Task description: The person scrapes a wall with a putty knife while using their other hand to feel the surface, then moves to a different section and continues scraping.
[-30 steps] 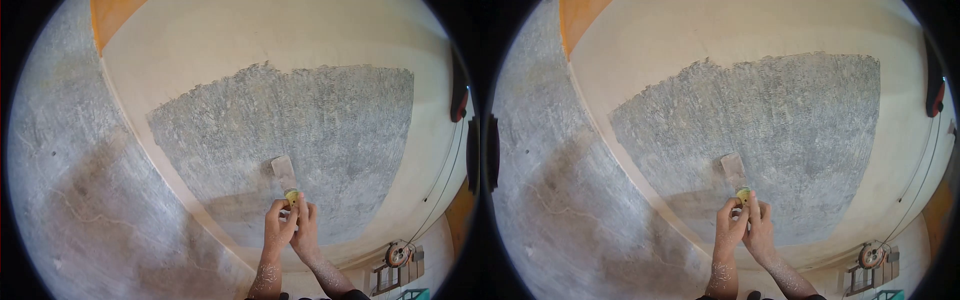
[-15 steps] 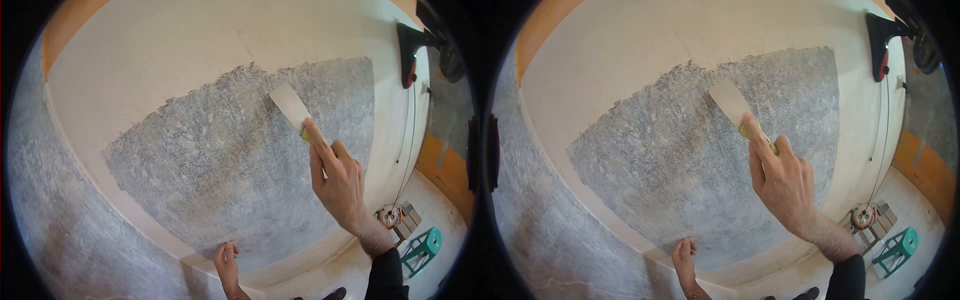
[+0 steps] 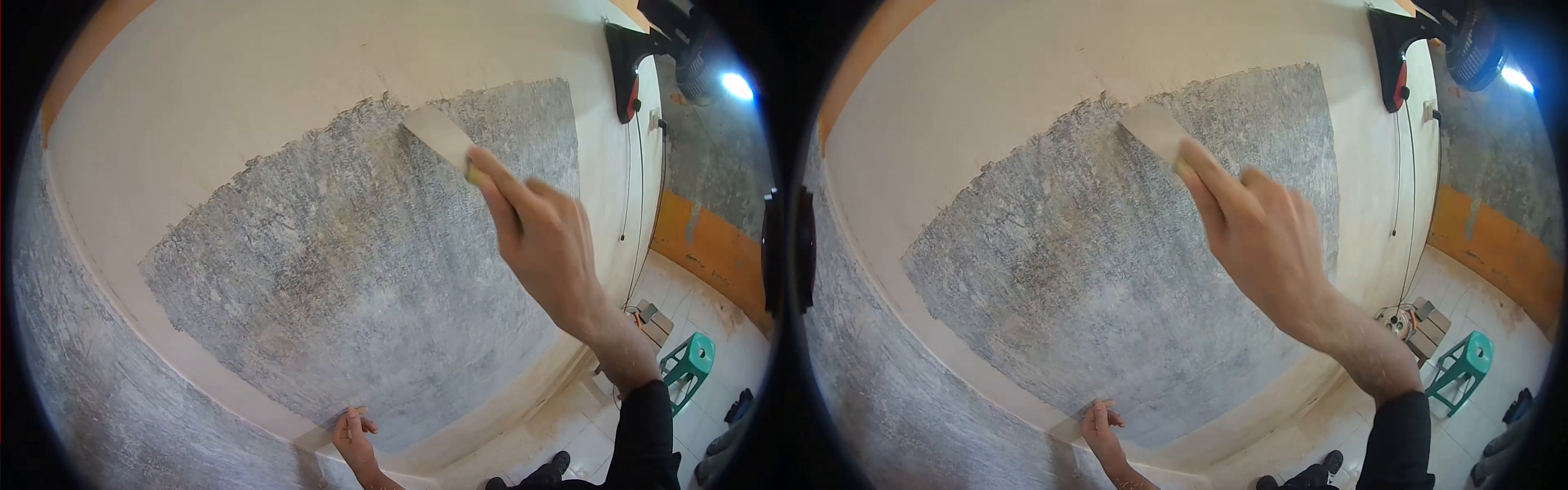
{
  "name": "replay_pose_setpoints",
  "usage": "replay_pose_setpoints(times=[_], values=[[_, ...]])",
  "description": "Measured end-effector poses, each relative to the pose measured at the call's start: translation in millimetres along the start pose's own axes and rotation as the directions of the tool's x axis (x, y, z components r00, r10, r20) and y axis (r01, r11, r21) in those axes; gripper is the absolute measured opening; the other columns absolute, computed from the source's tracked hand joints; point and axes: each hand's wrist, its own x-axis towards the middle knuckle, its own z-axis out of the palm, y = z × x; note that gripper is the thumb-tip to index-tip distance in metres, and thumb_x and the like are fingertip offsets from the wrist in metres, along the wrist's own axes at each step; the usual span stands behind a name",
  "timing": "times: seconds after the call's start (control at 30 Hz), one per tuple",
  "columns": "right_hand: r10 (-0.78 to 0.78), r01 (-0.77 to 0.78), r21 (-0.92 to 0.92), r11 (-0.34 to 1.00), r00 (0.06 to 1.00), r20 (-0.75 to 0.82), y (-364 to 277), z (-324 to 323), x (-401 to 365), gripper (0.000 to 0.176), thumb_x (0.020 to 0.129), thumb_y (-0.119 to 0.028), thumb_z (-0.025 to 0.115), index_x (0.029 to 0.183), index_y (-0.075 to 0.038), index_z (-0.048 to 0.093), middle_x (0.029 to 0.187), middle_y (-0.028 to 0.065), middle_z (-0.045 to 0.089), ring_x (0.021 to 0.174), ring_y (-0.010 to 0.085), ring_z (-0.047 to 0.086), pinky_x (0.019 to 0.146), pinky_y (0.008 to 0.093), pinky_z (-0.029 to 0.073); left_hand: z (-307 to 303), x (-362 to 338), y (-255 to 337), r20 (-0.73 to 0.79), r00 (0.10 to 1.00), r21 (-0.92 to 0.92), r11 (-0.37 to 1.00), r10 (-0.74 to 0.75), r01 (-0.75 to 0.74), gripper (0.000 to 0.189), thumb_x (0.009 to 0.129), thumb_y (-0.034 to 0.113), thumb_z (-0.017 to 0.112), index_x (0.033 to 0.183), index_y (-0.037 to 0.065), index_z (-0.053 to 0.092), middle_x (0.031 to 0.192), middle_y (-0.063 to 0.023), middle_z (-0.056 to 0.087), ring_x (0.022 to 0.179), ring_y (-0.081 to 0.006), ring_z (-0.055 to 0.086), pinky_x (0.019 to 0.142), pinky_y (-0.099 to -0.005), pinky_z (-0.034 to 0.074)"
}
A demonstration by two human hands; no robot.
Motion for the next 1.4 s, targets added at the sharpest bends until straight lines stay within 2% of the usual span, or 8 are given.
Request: replay_pose_setpoints(times=[0.1,0.3,0.4,0.5,0.6,0.7,1.0,1.4], values=[[0.020,-0.022,0.037,0.999,0.998,0.068,-10,-11,0,0.031,0.102,-0.020,0.054,0.130,-0.011,0.063,0.054,0.0016,0.050,0.045,0.0072,0.041,0.042,0.0281,0.031,-4,3,3,0.021,0.998,0.043,0.998,-0.055,0.054,0.037,0.099,0.027,0.055,0.089,-0.006,0.068,0.055,-0.0057,0.055,0.051,-0.0139,0.052,0.051,-0.0275,0.044],[0.012,-0.013,-0.001,1.000,0.995,-0.094,-29,1,20,0.030,0.102,-0.022,0.054,0.127,-0.011,0.065,0.054,0.0021,0.051,0.043,0.0084,0.041,0.044,0.0298,0.033,-5,4,-2,0.063,0.998,-0.018,1.000,-0.024,0.025,0.040,0.100,0.030,0.055,0.090,-0.007,0.069,0.056,-0.0054,0.055,0.051,-0.0136,0.052,0.051,-0.0278,0.044],[0.053,-0.053,-0.009,0.999,0.998,-0.040,-21,4,-1,0.030,0.101,-0.023,0.055,0.126,-0.010,0.065,0.056,0.0027,0.054,0.043,0.0084,0.043,0.044,0.0291,0.033,-9,4,-2,0.079,0.997,0.006,1.000,-0.019,0.018,0.042,0.100,0.031,0.054,0.090,-0.008,0.069,0.056,-0.0055,0.055,0.051,-0.0138,0.052,0.050,-0.0281,0.044],[0.003,-0.001,0.012,1.000,0.985,-0.170,-14,16,9,0.027,0.102,-0.026,0.053,0.121,-0.012,0.066,0.051,0.0026,0.051,0.037,0.0093,0.041,0.035,0.0302,0.030,-11,6,-3,0.075,0.996,0.041,0.998,-0.058,0.055,0.046,0.099,0.035,0.054,0.090,-0.008,0.067,0.056,-0.0042,0.052,0.050,-0.0138,0.050,0.049,-0.0290,0.043],[0.014,0.000,0.074,0.997,0.983,-0.186,-18,12,26,0.028,0.102,-0.027,0.053,0.120,-0.012,0.067,0.049,0.0017,0.049,0.037,0.0093,0.039,0.037,0.0294,0.030,-17,9,-10,0.124,0.992,0.067,0.997,0.032,-0.040,0.052,0.101,0.037,0.050,0.090,-0.010,0.068,0.055,-0.0071,0.056,0.047,-0.0154,0.053,0.047,-0.0282,0.043],[0.121,-0.114,0.089,0.989,0.989,-0.081,-12,5,-5,0.028,0.102,-0.026,0.053,0.119,-0.010,0.068,0.048,0.0016,0.049,0.037,0.0091,0.038,0.038,0.0286,0.030,-20,14,-25,0.074,0.995,-0.133,0.989,0.074,-0.064,0.058,0.101,0.041,0.048,0.087,-0.012,0.068,0.052,-0.0080,0.055,0.043,-0.0165,0.053,0.043,-0.0281,0.041],[0.077,-0.070,0.082,0.994,0.994,-0.083,-2,4,1,0.028,0.102,-0.025,0.054,0.117,-0.008,0.070,0.049,0.0030,0.053,0.039,0.0071,0.041,0.039,0.0280,0.031,-6,13,-24,-0.042,0.999,0.057,0.998,0.025,-0.022,0.070,0.101,0.047,0.047,0.062,-0.010,0.062,0.048,-0.0118,0.055,0.033,-0.0156,0.046,0.037,-0.0289,0.039],[0.139,-0.140,0.133,0.981,0.990,0.015,2,-17,1,0.029,0.101,-0.026,0.054,0.116,-0.006,0.070,0.048,0.0015,0.052,0.038,0.0073,0.039,0.040,0.0270,0.031,-4,11,-21,-0.038,0.999,-0.019,0.999,0.038,-0.038,0.067,0.099,0.049,0.051,0.069,-0.009,0.063,0.046,-0.0054,0.048,0.035,-0.0125,0.043,0.034,-0.0264,0.033]])
